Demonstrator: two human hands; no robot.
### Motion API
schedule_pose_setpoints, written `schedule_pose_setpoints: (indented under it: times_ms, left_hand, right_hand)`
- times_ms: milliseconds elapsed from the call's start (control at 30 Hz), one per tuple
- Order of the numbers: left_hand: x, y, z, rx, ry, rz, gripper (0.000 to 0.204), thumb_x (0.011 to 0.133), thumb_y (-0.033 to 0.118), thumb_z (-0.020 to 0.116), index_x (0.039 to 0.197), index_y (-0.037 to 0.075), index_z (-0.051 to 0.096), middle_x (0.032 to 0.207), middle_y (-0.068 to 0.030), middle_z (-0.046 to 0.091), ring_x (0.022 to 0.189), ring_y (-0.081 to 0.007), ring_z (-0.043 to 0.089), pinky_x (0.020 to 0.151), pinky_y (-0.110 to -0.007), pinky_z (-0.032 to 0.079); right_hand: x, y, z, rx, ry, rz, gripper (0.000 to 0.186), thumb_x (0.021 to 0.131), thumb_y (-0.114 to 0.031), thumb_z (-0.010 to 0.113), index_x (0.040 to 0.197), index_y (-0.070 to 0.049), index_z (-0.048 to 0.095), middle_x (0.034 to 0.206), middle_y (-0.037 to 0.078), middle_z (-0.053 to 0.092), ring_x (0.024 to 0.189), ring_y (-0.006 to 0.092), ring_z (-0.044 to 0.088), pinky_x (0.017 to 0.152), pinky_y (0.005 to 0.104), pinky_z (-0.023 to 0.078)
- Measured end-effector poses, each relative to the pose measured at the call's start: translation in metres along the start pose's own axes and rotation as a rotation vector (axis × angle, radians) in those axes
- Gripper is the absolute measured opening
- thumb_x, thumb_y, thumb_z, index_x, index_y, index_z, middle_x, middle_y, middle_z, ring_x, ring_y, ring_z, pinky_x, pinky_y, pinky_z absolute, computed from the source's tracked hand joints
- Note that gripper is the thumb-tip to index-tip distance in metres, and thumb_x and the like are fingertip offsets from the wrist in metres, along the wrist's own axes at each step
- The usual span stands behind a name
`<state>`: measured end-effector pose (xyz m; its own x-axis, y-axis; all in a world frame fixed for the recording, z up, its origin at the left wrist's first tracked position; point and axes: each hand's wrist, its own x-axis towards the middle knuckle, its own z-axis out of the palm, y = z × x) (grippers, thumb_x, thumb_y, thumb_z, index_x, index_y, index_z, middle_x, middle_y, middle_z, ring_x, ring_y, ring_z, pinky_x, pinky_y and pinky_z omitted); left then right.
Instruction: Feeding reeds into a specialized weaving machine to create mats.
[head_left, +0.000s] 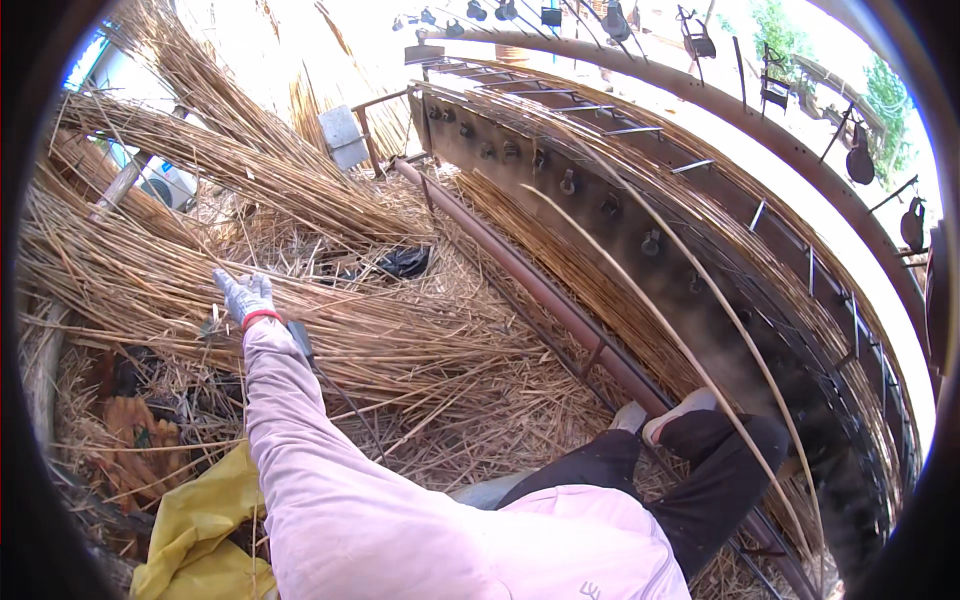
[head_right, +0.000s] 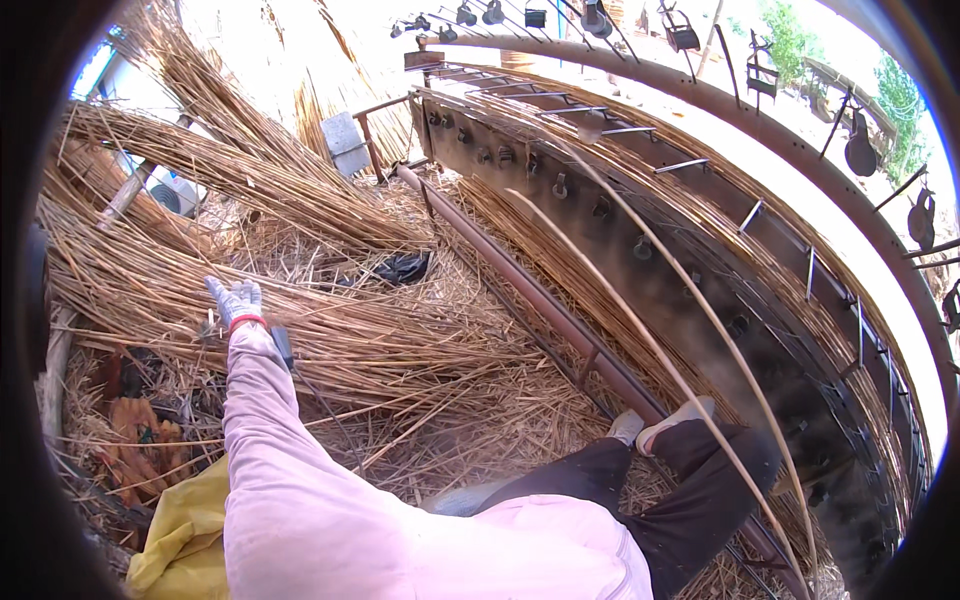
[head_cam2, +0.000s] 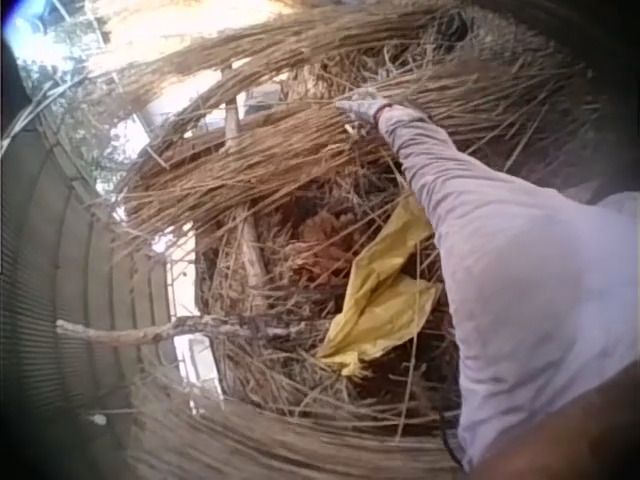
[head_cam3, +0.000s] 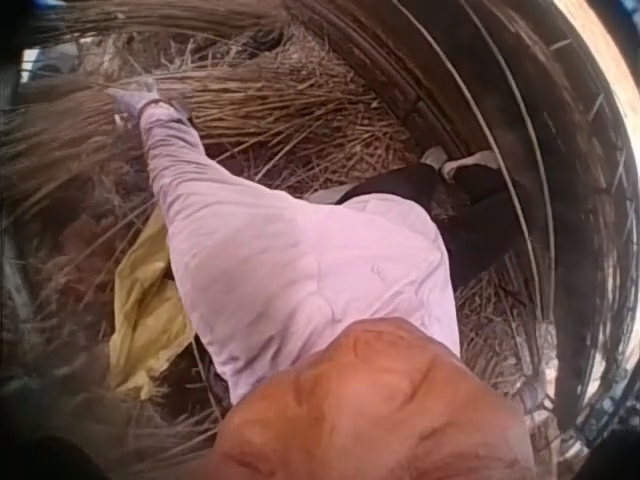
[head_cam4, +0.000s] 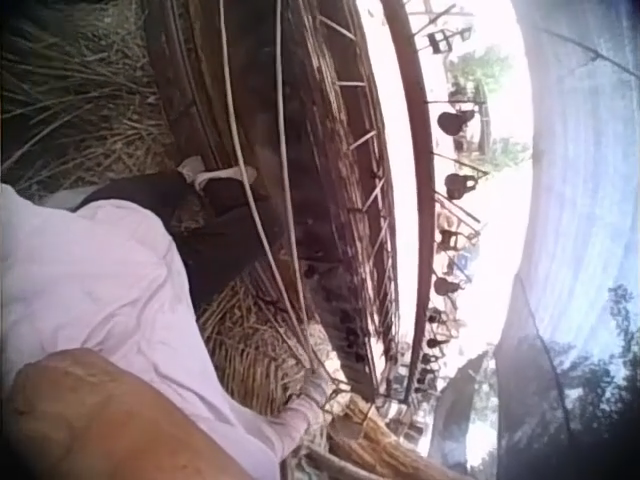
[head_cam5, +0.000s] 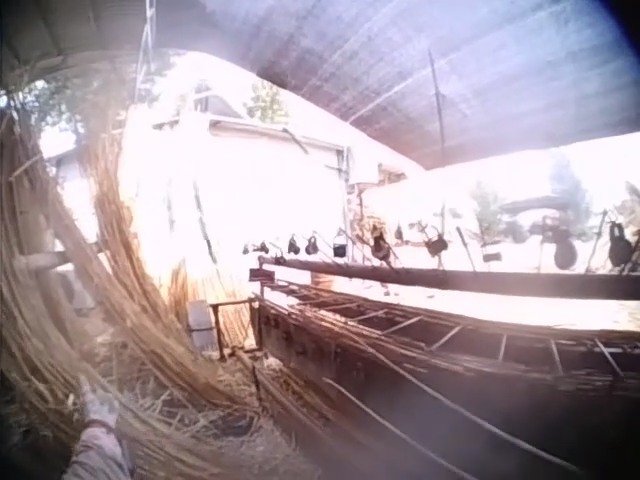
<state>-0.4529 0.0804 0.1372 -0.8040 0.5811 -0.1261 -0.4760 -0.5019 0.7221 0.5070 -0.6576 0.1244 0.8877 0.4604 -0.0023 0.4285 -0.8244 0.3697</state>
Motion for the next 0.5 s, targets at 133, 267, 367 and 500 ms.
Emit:
schedule_pose_setpoints:
  times_ms: [133, 267, 367, 500]
  left_hand:
    - [-0.052, -0.044, -0.08, 0.442, -0.13, -0.178, 0.042, 0.095, 0.051, 0.069, 0.109, 0.012, 0.069, 0.1, -0.003, 0.068, 0.084, -0.0226, 0.066, 0.08, -0.04, 0.057]
    - [-0.231, -0.145, -0.127, 1.809, -1.484, -0.387, 0.062, 0.088, 0.051, 0.071, 0.13, 0.007, 0.063, 0.12, -0.0148, 0.069, 0.11, -0.032, 0.066, 0.093, -0.043, 0.054]
    - [-0.371, -0.176, -0.078, 1.774, -2.161, -0.224, 0.084, 0.085, 0.063, 0.067, 0.144, 0.005, 0.053, 0.13, -0.0197, 0.067, 0.123, -0.0379, 0.062, 0.103, -0.044, 0.049]
    - [-0.516, -0.169, 0.033, 0.887, -2.402, -0.518, 0.086, 0.089, 0.042, 0.077, 0.155, 0.006, 0.035, 0.14, -0.0204, 0.059, 0.127, -0.0333, 0.06, 0.106, -0.043, 0.048]
  right_hand:
    - [0.006, -0.005, 0.0, 0.019, 0.028, -0.023, 0.026, 0.095, -0.033, 0.065, 0.087, -0.008, 0.066, 0.079, 0.016, 0.067, 0.077, 0.0355, 0.066, 0.066, 0.0508, 0.05]
    - [0.004, -0.043, -0.029, 0.055, 0.133, -0.072, 0.026, 0.094, -0.032, 0.065, 0.083, -0.008, 0.065, 0.078, 0.017, 0.067, 0.077, 0.0368, 0.066, 0.067, 0.0513, 0.05]
    - [-0.003, -0.108, -0.08, 0.124, 0.309, -0.192, 0.026, 0.094, -0.031, 0.065, 0.081, -0.008, 0.065, 0.078, 0.018, 0.066, 0.077, 0.0377, 0.066, 0.068, 0.0517, 0.05]
    - [-0.045, -0.22, -0.158, 0.056, 0.361, -0.316, 0.04, 0.092, -0.047, 0.066, 0.067, -0.016, 0.065, 0.057, 0.006, 0.062, 0.059, 0.03, 0.067, 0.059, 0.0465, 0.05]
